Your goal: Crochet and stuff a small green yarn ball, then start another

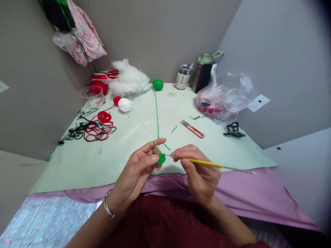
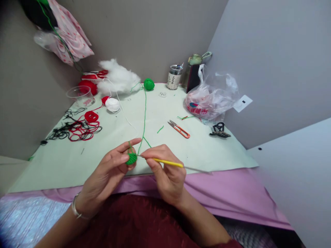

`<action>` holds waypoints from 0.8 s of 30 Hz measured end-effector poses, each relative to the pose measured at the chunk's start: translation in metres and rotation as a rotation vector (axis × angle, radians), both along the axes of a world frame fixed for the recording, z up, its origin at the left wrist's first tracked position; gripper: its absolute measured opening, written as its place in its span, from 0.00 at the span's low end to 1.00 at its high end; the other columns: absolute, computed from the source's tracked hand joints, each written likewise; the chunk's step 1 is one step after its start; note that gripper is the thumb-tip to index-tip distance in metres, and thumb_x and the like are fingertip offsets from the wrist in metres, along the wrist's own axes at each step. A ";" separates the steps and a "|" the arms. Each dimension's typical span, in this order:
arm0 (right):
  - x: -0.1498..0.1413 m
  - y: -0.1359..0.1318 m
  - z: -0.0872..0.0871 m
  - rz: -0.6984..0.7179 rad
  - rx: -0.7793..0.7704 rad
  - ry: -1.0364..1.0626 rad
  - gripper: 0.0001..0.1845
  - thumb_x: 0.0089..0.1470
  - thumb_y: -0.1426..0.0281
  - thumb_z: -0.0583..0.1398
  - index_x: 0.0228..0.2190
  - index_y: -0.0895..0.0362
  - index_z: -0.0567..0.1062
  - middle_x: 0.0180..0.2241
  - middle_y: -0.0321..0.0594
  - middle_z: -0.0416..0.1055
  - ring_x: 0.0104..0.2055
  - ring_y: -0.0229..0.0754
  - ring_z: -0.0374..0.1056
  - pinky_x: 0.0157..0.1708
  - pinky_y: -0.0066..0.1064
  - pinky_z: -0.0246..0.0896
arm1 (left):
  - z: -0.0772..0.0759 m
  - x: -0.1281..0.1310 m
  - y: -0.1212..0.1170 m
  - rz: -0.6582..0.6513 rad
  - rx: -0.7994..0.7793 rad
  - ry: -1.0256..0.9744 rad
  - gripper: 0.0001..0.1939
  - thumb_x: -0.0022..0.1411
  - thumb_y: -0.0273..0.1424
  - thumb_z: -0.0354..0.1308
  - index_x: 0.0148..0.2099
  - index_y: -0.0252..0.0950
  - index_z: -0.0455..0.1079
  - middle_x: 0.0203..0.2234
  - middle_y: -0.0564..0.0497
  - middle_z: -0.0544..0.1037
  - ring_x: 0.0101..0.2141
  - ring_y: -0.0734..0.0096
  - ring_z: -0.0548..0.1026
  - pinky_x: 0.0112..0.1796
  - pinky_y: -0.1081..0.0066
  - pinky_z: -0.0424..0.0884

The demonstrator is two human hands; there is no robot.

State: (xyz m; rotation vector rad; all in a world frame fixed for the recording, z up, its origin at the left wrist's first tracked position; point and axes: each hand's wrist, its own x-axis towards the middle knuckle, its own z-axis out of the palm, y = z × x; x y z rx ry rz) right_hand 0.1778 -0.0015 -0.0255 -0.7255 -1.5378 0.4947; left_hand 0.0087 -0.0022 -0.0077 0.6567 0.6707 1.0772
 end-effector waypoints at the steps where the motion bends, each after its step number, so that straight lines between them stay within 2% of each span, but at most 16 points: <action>1: 0.000 0.001 0.002 0.051 -0.090 0.110 0.10 0.67 0.74 0.60 0.42 0.53 0.82 0.35 0.40 0.80 0.35 0.41 0.75 0.34 0.35 0.73 | 0.001 -0.001 0.000 0.013 0.022 0.009 0.22 0.60 0.31 0.72 0.56 0.38 0.82 0.33 0.53 0.71 0.31 0.80 0.68 0.34 0.80 0.69; 4: -0.002 0.005 0.003 0.161 -0.288 0.356 0.08 0.66 0.69 0.62 0.36 0.54 0.82 0.31 0.40 0.79 0.29 0.39 0.72 0.28 0.32 0.70 | 0.001 0.000 0.000 0.032 0.078 0.044 0.20 0.61 0.31 0.71 0.55 0.40 0.82 0.33 0.52 0.72 0.32 0.78 0.70 0.35 0.78 0.70; 6: -0.004 0.006 0.001 0.174 -0.342 0.407 0.08 0.65 0.68 0.63 0.35 0.55 0.83 0.30 0.40 0.79 0.28 0.39 0.71 0.27 0.32 0.69 | 0.000 0.000 0.000 0.049 0.095 0.060 0.18 0.61 0.31 0.71 0.54 0.40 0.83 0.34 0.52 0.72 0.33 0.77 0.70 0.35 0.77 0.70; 9: -0.003 0.002 -0.002 0.129 -0.306 0.366 0.07 0.65 0.69 0.64 0.37 0.53 0.84 0.32 0.39 0.80 0.30 0.38 0.71 0.30 0.32 0.69 | -0.003 -0.003 0.000 0.080 0.138 0.110 0.17 0.63 0.31 0.69 0.54 0.41 0.82 0.35 0.52 0.73 0.33 0.77 0.70 0.37 0.76 0.71; 11: -0.002 -0.002 -0.002 0.106 -0.269 0.328 0.08 0.66 0.71 0.63 0.39 0.52 0.84 0.34 0.39 0.80 0.32 0.38 0.71 0.32 0.32 0.69 | -0.005 -0.008 -0.001 0.121 0.225 0.218 0.16 0.65 0.32 0.68 0.55 0.43 0.81 0.36 0.52 0.73 0.35 0.76 0.70 0.39 0.75 0.70; 15: 0.001 -0.002 -0.002 0.165 -0.289 0.332 0.08 0.66 0.70 0.63 0.38 0.52 0.84 0.33 0.39 0.79 0.31 0.38 0.71 0.31 0.32 0.68 | -0.006 -0.013 -0.003 0.150 0.386 0.464 0.20 0.68 0.30 0.65 0.61 0.45 0.78 0.36 0.53 0.73 0.38 0.73 0.71 0.44 0.74 0.70; 19: -0.004 0.004 -0.005 0.236 -0.330 0.353 0.07 0.66 0.67 0.64 0.37 0.53 0.84 0.32 0.39 0.78 0.31 0.39 0.71 0.31 0.32 0.69 | -0.008 -0.006 -0.004 0.050 0.313 0.297 0.26 0.68 0.34 0.66 0.67 0.44 0.72 0.38 0.51 0.73 0.36 0.72 0.73 0.37 0.73 0.73; 24: -0.009 0.004 -0.007 0.144 -0.242 0.234 0.08 0.67 0.68 0.62 0.40 0.52 0.83 0.37 0.41 0.81 0.37 0.42 0.76 0.34 0.34 0.73 | -0.013 0.005 -0.003 0.064 0.213 0.194 0.26 0.65 0.34 0.69 0.64 0.43 0.74 0.37 0.51 0.75 0.34 0.73 0.74 0.36 0.73 0.73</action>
